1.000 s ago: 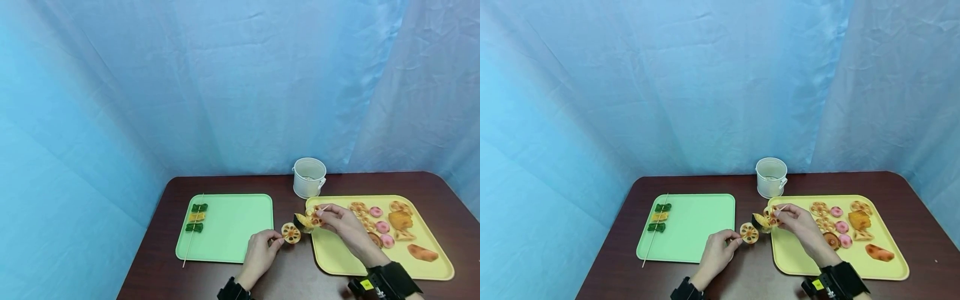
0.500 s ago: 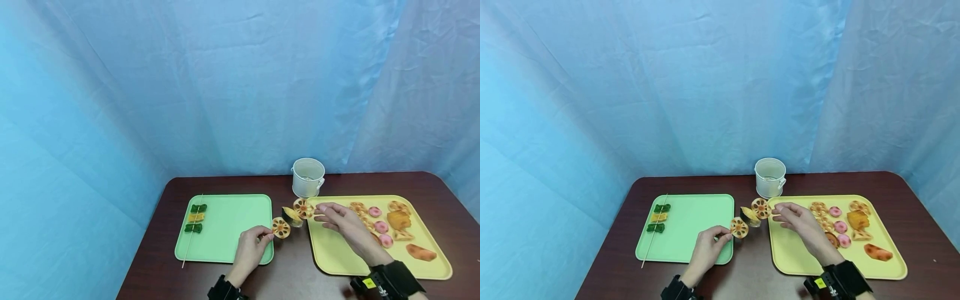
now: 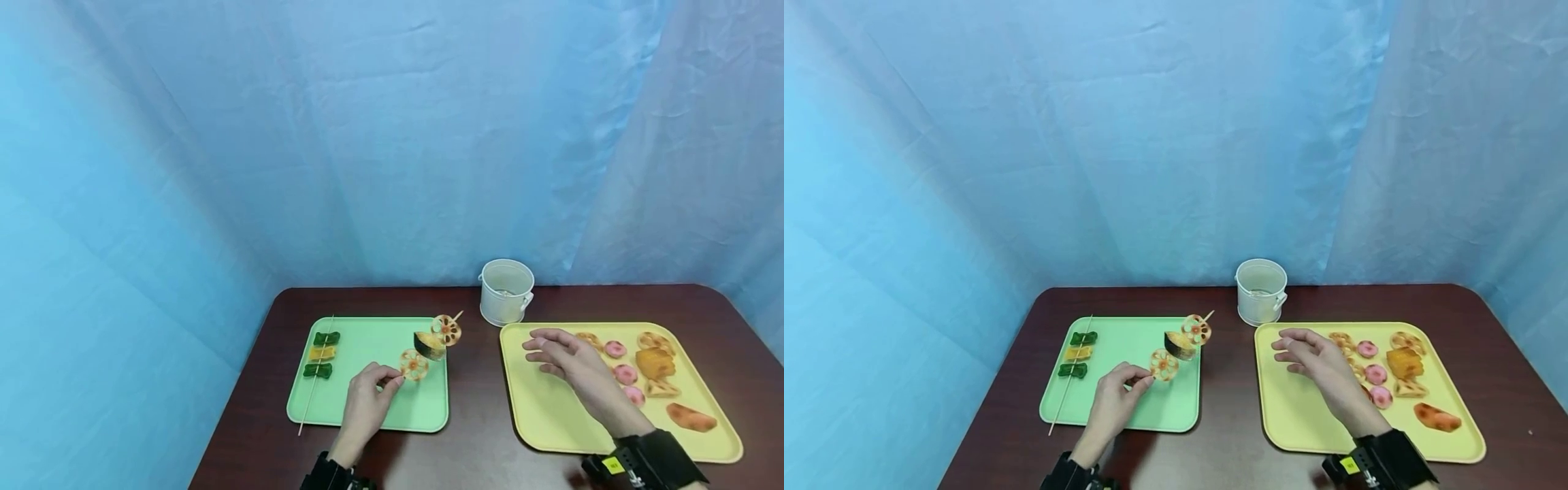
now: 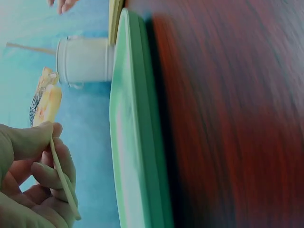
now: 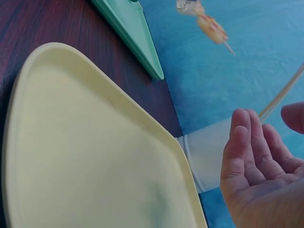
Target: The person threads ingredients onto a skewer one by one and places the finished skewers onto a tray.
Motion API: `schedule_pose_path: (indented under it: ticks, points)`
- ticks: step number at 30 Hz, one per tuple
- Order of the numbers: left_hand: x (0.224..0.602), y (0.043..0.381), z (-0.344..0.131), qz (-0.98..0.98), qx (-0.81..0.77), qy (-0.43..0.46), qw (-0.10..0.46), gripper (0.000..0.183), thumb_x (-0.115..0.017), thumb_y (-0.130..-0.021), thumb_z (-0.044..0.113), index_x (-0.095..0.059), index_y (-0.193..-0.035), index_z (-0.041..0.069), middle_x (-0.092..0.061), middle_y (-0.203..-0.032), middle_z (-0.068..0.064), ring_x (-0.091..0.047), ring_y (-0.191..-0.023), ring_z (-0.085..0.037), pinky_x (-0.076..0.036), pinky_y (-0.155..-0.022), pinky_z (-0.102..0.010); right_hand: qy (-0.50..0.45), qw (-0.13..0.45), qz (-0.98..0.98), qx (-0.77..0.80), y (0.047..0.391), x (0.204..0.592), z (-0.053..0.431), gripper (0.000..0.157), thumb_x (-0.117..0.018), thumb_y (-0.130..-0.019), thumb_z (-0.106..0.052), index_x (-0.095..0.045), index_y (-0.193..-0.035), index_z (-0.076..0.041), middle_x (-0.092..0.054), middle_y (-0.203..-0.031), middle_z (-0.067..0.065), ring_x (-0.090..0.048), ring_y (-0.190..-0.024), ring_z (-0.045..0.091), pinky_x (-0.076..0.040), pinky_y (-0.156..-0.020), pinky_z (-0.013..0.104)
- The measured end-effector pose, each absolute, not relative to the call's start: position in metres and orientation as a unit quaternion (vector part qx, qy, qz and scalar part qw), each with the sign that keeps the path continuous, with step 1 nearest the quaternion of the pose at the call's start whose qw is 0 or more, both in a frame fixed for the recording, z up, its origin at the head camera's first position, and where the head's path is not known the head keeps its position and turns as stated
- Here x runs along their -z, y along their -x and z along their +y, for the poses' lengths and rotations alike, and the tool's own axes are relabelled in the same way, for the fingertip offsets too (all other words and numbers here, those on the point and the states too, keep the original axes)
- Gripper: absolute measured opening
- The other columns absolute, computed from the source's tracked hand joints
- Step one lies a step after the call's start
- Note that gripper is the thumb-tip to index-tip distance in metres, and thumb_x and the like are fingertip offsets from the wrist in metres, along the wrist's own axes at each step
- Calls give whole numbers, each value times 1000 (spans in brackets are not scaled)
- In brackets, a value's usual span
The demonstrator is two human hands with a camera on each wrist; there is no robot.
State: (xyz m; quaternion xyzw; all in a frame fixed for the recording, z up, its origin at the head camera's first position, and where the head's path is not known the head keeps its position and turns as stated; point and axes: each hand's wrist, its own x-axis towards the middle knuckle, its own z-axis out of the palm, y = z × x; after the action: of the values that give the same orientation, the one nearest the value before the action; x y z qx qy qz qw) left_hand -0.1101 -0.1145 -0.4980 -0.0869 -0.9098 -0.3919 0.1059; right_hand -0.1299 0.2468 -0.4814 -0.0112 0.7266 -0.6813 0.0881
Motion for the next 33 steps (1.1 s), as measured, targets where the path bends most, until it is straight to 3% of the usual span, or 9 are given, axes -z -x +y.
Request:
schedule_pose_path:
  ticks: [4, 15, 25, 33]
  points:
    - [499, 111, -129, -911, 390, 62, 118, 5, -70, -87, 20, -74, -87, 16, -57, -78, 11, -55, -72, -5, -48, -64, -26, 15, 86, 727, 682, 130, 482, 245, 47, -52, -99, -32, -46, -131, 2, -62, -119, 19, -65, -101, 20, -53, -83, 35]
    - [503, 118, -160, -927, 332, 11, 173, 5, -72, -85, 13, -74, -86, 8, -56, -73, 7, -51, -62, -7, -44, -55, -27, 21, 84, 732, 676, 130, 484, 243, 48, -51, -100, -33, -49, -132, 3, -61, -121, 20, -62, -107, 29, -52, -84, 37]
    - [501, 117, -177, -946, 291, -30, 138, 7, -69, -86, 14, -73, -87, 9, -59, -76, 2, -55, -65, -11, -45, -55, -30, 18, 85, 733, 674, 129, 484, 242, 48, -51, -99, -33, -51, -131, 3, -60, -122, 23, -63, -106, 26, -52, -83, 37]
    - [505, 117, -191, -956, 272, -29, 110, 6, -68, -84, 8, -74, -85, 5, -64, -72, -2, -59, -62, -12, -48, -54, -31, 18, 89, 729, 678, 128, 482, 239, 45, -53, -99, -33, -54, -128, 1, -66, -116, 11, -64, -103, 24, -52, -83, 36]
